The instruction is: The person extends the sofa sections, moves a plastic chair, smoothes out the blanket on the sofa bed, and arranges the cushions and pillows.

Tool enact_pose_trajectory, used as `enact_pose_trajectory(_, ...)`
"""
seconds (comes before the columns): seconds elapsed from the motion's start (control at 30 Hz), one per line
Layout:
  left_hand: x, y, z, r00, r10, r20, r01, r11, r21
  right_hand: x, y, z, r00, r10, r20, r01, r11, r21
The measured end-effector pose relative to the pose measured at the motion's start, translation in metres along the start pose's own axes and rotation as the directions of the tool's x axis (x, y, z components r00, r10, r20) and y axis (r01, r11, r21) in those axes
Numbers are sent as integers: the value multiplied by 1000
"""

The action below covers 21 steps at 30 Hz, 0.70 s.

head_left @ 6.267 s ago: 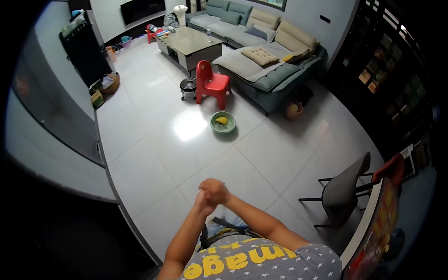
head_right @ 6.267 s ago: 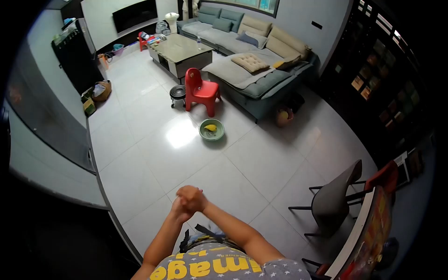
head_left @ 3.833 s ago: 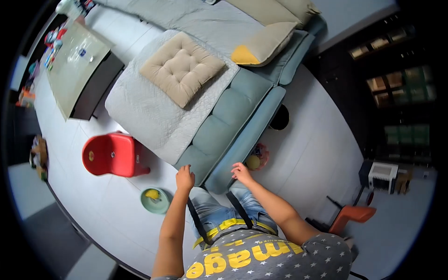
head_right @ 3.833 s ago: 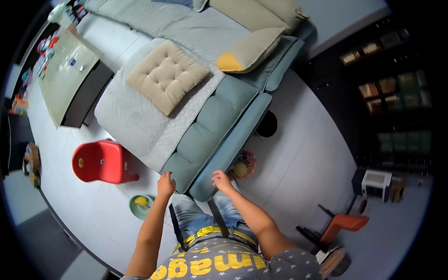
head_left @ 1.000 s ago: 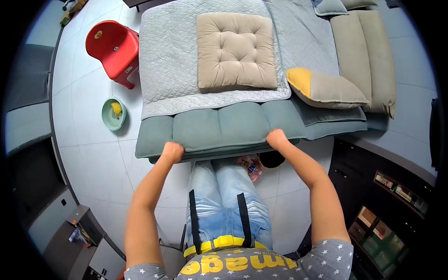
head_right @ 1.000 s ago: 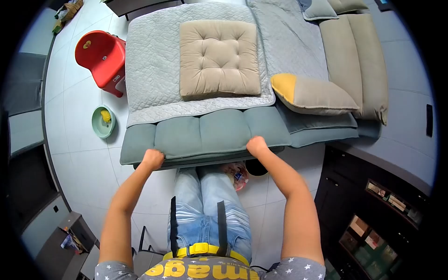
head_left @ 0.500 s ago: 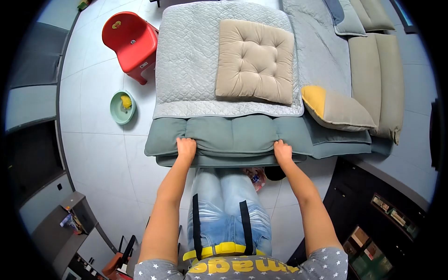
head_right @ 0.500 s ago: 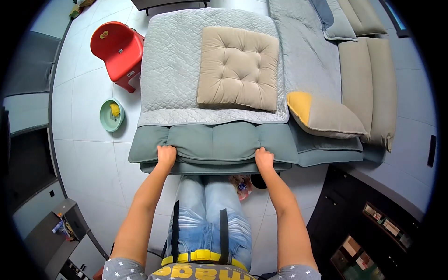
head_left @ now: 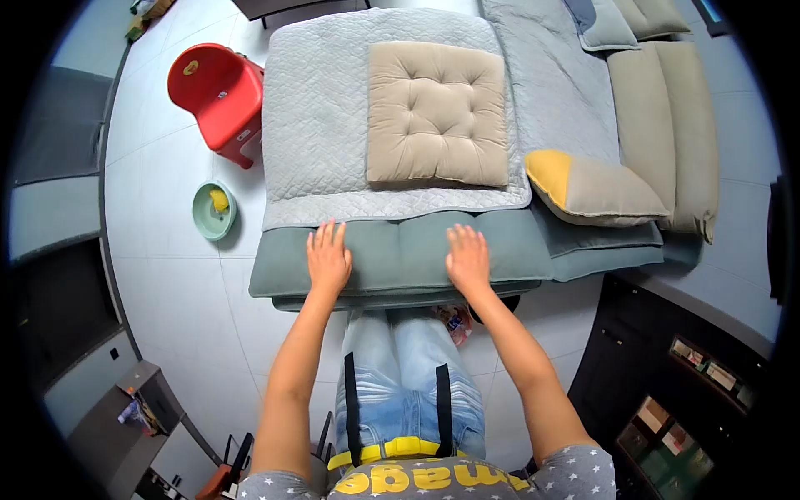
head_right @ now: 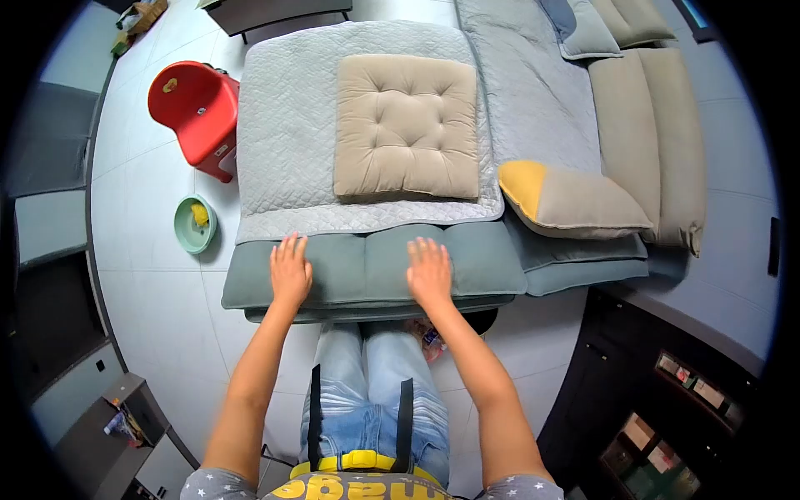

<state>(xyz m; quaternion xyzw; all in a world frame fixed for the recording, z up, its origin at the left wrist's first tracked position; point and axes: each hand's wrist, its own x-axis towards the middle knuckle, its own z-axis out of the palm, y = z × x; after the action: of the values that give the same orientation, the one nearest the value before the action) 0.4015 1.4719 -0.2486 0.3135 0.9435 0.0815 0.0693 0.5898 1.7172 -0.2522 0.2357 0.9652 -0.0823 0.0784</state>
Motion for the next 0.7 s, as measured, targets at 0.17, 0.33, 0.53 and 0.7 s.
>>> enact_pose_trajectory(0.17, -59, -58, 46, 945, -111, 308, 129, 991, -38, -35, 53, 44, 992, 100, 71, -110, 981, 158)
enact_pose_trajectory(0.33, -32, -39, 16, 819, -500, 280, 391, 845, 364, -23, 62, 24, 931, 365, 5, -361, 924, -125)
enact_pose_trajectory(0.53, 24, 85, 38, 983, 103, 150, -64, 968, -243, 51, -59, 31, 997, 75, -34, -69, 984, 162)
enact_pose_trajectory(0.7, -6, 62, 67, 953, 156, 260, -78, 955, -287, 37, -32, 47, 989, -78, 125, 55, 983, 178)
